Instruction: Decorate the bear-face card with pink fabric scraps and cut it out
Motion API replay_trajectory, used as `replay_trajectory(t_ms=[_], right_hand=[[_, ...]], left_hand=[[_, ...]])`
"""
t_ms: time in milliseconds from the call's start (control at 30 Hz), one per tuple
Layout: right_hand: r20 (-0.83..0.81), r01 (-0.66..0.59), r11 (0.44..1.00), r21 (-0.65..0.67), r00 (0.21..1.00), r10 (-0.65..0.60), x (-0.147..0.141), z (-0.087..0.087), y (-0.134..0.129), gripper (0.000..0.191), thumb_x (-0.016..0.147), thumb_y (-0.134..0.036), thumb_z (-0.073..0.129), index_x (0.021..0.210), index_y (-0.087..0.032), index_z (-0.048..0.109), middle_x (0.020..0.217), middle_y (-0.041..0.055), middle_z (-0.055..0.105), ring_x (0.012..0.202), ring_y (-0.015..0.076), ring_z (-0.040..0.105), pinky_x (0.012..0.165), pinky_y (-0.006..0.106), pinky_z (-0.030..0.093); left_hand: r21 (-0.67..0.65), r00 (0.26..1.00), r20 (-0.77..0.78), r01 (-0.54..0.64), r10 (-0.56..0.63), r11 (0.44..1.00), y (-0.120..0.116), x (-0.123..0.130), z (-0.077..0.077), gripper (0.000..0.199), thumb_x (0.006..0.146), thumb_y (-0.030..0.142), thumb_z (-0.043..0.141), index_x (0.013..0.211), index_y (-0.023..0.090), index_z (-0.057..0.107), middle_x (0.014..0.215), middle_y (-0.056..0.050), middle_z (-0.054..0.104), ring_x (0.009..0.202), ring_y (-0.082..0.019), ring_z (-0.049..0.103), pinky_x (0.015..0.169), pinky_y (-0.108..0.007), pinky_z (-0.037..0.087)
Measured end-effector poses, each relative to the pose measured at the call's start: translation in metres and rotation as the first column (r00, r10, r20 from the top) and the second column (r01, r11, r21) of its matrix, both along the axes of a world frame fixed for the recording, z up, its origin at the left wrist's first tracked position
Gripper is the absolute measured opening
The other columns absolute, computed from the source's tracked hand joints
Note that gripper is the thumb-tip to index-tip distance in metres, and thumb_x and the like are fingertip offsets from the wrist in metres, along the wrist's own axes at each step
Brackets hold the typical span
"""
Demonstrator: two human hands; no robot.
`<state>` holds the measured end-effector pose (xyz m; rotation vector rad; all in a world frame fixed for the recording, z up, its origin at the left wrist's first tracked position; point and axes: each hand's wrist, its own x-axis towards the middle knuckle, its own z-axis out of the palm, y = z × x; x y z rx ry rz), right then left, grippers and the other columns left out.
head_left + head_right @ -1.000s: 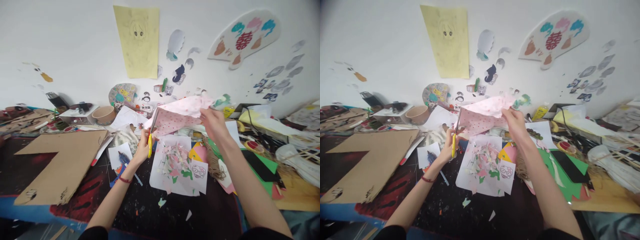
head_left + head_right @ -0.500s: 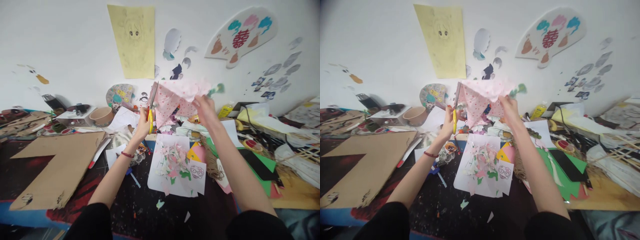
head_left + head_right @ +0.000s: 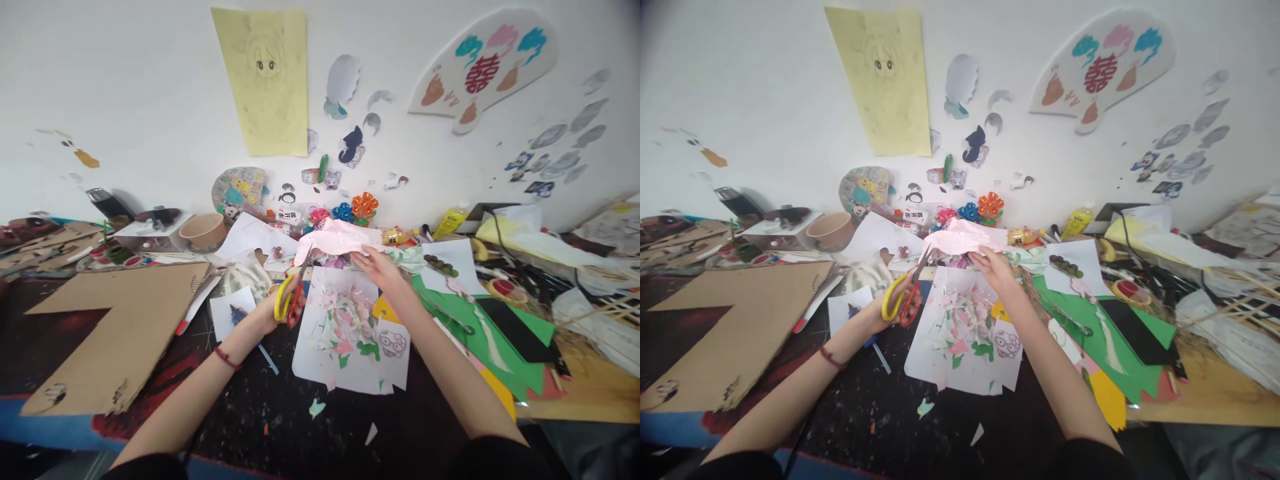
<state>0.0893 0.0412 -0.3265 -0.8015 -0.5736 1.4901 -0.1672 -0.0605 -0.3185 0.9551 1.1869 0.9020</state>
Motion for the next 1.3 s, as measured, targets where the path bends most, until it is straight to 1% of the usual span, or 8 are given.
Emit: replay_trajectory(t_ms=[200,333,467,667,900,1100,1200,1300], right_hand=[[-0.043,-0.067,0.997,-0.030,0.997,0.066,-0.009,-0.007,-0.004,0.040,0.056,-0.010,0.087,0.060,-0.023,0.049,0.074,0.0015,0.072,0.092,0.0293,0.074,0.092,0.044,0.060],[-0.033,-0.104,0.993,-0.051,0.994,0.103,-0.007,-0.009,-0.001,0.034,0.058,-0.009,0.086,0.064,-0.021,0.055,0.079,0.0059,0.074,0.094,0.0308,0.074,0.094,0.044,0.059],[-0.018,-0.123,0.990,-0.065,0.992,0.122,0.000,-0.010,0.002,0.028,0.057,-0.008,0.085,0.068,-0.018,0.062,0.082,0.0086,0.076,0.093,0.0296,0.074,0.094,0.040,0.059],[0.010,-0.118,0.990,-0.083,0.993,0.119,0.009,-0.011,-0.010,0.025,0.058,-0.007,0.085,0.066,-0.018,0.063,0.079,0.0077,0.076,0.088,0.0272,0.075,0.094,0.039,0.059],[0.022,-0.120,0.990,-0.080,0.992,0.122,0.011,-0.016,-0.019,0.027,0.056,-0.009,0.086,0.062,-0.020,0.062,0.073,0.0047,0.075,0.085,0.0279,0.075,0.093,0.042,0.060],[0.013,-0.109,0.992,-0.063,0.994,0.110,0.013,-0.020,-0.017,0.028,0.056,-0.009,0.086,0.062,-0.021,0.062,0.072,0.0015,0.075,0.083,0.0267,0.076,0.090,0.040,0.060],[0.008,-0.109,0.992,-0.063,0.994,0.110,0.013,-0.022,-0.018,0.028,0.055,-0.009,0.087,0.061,-0.021,0.062,0.071,0.0009,0.075,0.083,0.0261,0.075,0.089,0.039,0.061],[0.007,-0.110,0.992,-0.066,0.994,0.111,0.012,-0.022,-0.019,0.027,0.055,-0.009,0.087,0.061,-0.020,0.063,0.072,0.0011,0.075,0.084,0.0259,0.075,0.088,0.039,0.061]], left_hand=[[-0.158,0.988,0.151,0.061,-0.037,0.986,-0.050,-0.003,0.011,0.050,0.081,0.068,0.059,0.084,0.019,0.058,0.078,-0.003,0.058,0.055,-0.010,0.053,0.037,-0.019,0.038],[-0.207,0.959,0.274,0.135,-0.075,0.969,-0.064,0.009,0.013,0.050,0.082,0.069,0.058,0.085,0.019,0.058,0.081,-0.004,0.060,0.059,-0.012,0.057,0.041,-0.021,0.040],[-0.238,0.955,0.279,0.165,-0.096,0.957,-0.055,0.035,0.014,0.056,0.077,0.075,0.059,0.086,0.019,0.055,0.080,-0.001,0.058,0.057,-0.010,0.054,0.042,-0.020,0.037],[-0.276,0.987,0.158,0.072,-0.029,0.959,-0.025,0.059,0.007,0.064,0.070,0.081,0.059,0.085,0.020,0.050,0.078,0.000,0.056,0.051,-0.009,0.049,0.037,-0.018,0.032],[-0.231,0.997,0.072,-0.018,0.036,0.973,-0.014,0.054,-0.002,0.066,0.067,0.082,0.061,0.086,0.021,0.049,0.076,0.001,0.055,0.049,-0.007,0.047,0.037,-0.017,0.026],[-0.290,0.996,-0.010,0.079,-0.086,0.954,-0.031,0.044,-0.002,0.076,0.063,0.091,0.049,0.089,0.020,0.048,0.091,-0.005,0.062,0.061,-0.015,0.062,0.040,-0.021,0.038],[-0.292,0.995,0.041,0.099,-0.091,0.951,-0.032,0.042,-0.003,0.076,0.063,0.091,0.050,0.091,0.020,0.047,0.102,-0.008,0.063,0.069,-0.019,0.067,0.045,-0.025,0.046],[-0.310,0.986,0.114,0.151,-0.121,0.939,-0.026,0.043,-0.006,0.073,0.067,0.089,0.050,0.090,0.019,0.047,0.104,-0.009,0.064,0.069,-0.020,0.068,0.045,-0.026,0.046]])
